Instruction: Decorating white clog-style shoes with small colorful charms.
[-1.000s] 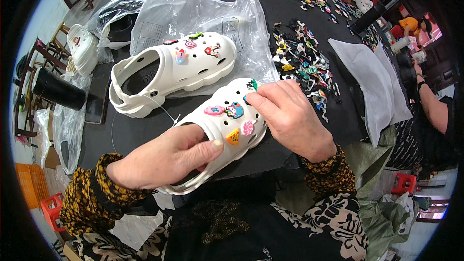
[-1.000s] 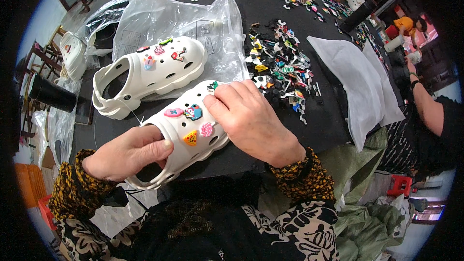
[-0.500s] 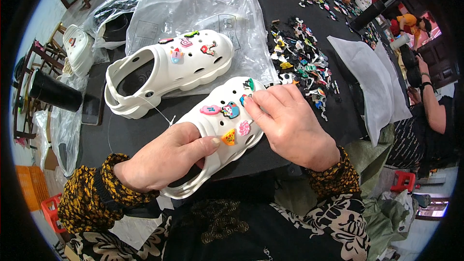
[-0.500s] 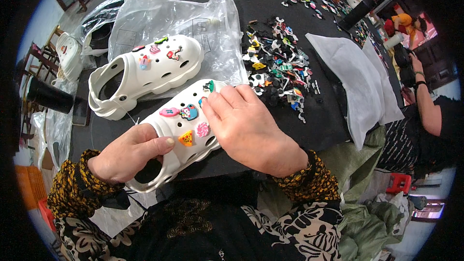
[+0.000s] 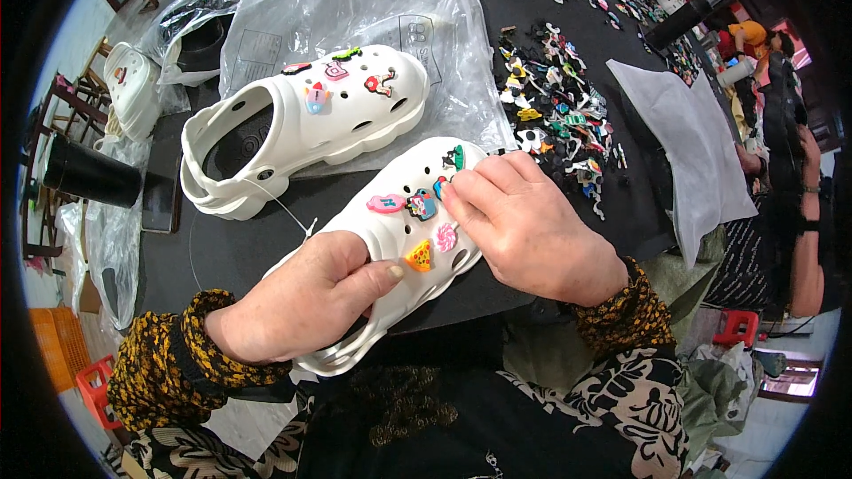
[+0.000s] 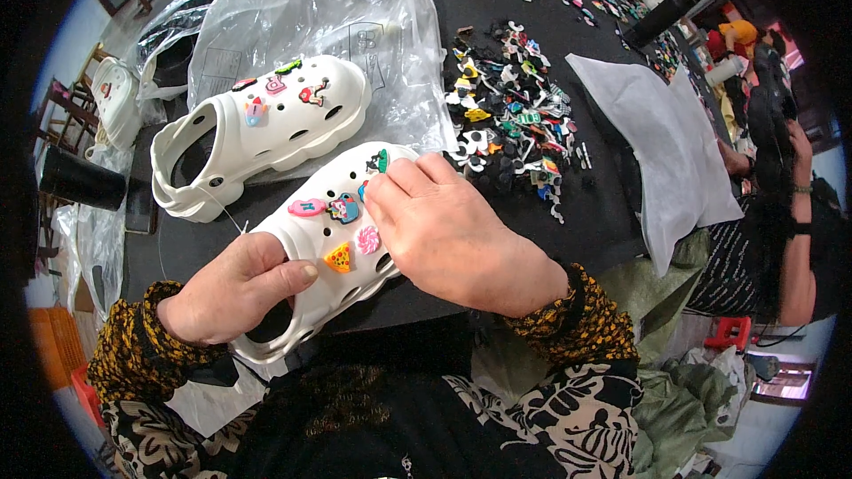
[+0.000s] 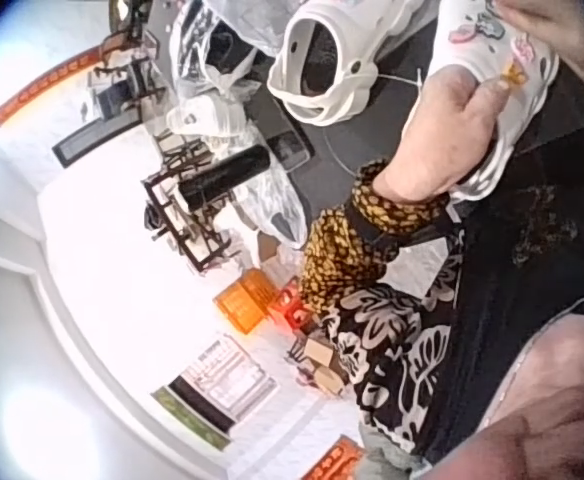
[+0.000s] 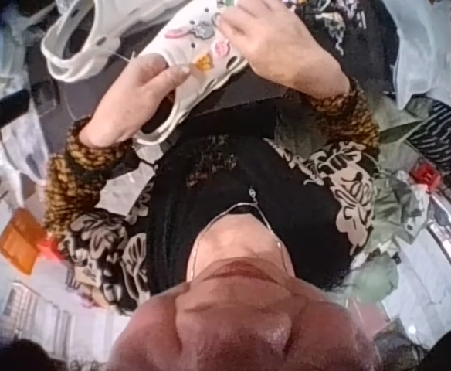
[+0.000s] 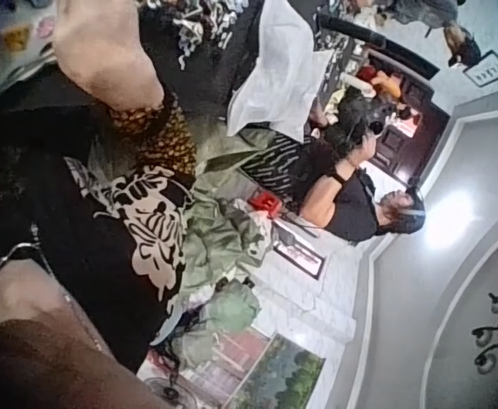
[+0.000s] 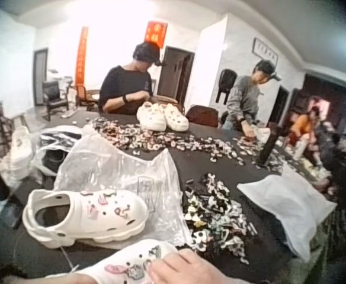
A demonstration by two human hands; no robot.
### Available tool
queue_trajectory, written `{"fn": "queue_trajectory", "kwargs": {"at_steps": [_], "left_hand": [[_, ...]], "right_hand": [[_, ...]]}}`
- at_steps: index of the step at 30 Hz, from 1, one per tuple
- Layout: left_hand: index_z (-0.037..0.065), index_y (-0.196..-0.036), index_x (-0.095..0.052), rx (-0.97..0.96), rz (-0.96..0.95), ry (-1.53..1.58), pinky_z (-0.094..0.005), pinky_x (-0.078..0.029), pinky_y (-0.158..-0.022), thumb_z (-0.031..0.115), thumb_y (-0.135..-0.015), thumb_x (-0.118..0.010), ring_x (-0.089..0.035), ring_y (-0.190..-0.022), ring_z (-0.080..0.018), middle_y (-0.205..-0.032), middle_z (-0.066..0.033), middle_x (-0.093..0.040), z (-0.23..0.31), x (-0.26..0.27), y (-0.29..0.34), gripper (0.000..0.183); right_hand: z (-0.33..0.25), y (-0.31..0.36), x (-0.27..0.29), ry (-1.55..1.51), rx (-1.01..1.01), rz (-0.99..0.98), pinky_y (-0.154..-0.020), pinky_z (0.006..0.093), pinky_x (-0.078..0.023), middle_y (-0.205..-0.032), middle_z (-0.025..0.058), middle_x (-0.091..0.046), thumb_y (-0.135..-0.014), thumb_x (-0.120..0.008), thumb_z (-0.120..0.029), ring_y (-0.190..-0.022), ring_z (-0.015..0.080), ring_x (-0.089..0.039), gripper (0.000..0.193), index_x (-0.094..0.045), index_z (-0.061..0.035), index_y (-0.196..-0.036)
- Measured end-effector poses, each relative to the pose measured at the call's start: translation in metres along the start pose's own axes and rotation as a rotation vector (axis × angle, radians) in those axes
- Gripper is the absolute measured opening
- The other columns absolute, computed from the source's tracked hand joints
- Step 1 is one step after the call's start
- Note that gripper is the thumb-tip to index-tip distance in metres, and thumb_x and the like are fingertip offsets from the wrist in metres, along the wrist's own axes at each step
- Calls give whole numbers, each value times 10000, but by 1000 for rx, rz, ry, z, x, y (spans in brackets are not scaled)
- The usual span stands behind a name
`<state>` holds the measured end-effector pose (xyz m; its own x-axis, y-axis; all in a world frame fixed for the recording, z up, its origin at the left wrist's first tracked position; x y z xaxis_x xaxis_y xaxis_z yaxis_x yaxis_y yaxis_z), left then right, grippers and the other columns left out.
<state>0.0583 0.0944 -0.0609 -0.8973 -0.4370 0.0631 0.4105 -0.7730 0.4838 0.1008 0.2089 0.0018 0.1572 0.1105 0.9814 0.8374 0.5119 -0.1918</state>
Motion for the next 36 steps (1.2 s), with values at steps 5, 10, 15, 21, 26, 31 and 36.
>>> {"fn": "queue_trajectory", "kwargs": {"at_steps": [5, 10, 15, 21, 26, 31, 36], "left_hand": [[-86, -891, -615, -95, 38, -95, -338, -456, -574, 198, -939, -554, -521, -595, -135, -627, -84, -576, 8, 1, -1, 294], [-88, -908, -614, 57, 12, -130, -345, -472, -616, 183, -929, -555, -547, -626, -154, -672, -116, -602, 10, 3, 6, 277], [-89, -930, -607, -28, 42, -184, -345, -469, -648, 154, -917, -562, -552, -659, -160, -707, -129, -604, 22, 4, 4, 248], [-73, -976, -621, -19, 68, 42, -280, -442, -640, 171, -948, -565, -499, -707, -81, -767, -6, -591, -3, 4, -3, 252], [-58, -1197, -561, -49, 32, 245, -254, -462, -780, 209, -959, -557, -569, -893, -85, -1017, -60, -645, 10, -10, -1, 357], [-61, -1376, -376, 45, -31, 333, -377, -379, -1054, 214, -935, -590, -518, -1221, -230, -1332, -138, -530, 8, -14, 2, 562], [-51, -1388, -364, 55, -16, 333, -377, -382, -1051, 202, -944, -576, -509, -1231, -226, -1345, -127, -519, 3, -9, 3, 553]], "right_hand": [[-7, -3, -4, 65, 57, -22, -841, 368, -415, -973, 106, -563, -691, -599, -126, -955, 245, -532, 364, -627, 75, -993], [-16, -9, -12, 86, 114, -59, -826, 351, -417, -965, 110, -573, -693, -595, -132, -937, 236, -536, 316, -645, 70, -931], [-15, -13, -18, 125, 110, -37, -820, 343, -398, -889, 70, -565, -701, -599, -150, -920, 223, -523, 181, -667, -8, -789], [-9, -7, -16, 222, 91, 90, -808, 298, -400, -846, 25, -586, -727, -601, -174, -936, 187, -534, 135, -682, -76, -679], [20, 9, 3, 5, -41, 224, -836, 354, -439, -936, 89, -593, -778, -614, -107, -922, 240, -560, 189, -656, 13, -918], [40, 15, 8, -365, -88, 360, -818, 370, -451, -846, 101, -598, -813, -644, -58, -864, 276, -576, 117, -659, 4, -912], [46, 13, 4, -445, -103, 424, -808, 377, -450, -840, 111, -595, -800, -638, -43, -849, 285, -574, 98, -658, 2, -885]]}}
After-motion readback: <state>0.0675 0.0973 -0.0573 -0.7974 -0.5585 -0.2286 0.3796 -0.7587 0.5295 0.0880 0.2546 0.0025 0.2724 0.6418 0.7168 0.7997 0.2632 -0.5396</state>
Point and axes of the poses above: each hand's wrist, its own y-axis away from the middle knuckle, its own x-axis out of the back of the hand, z = x × y, the point moved 9 cm from there along -y, towards the middle knuckle
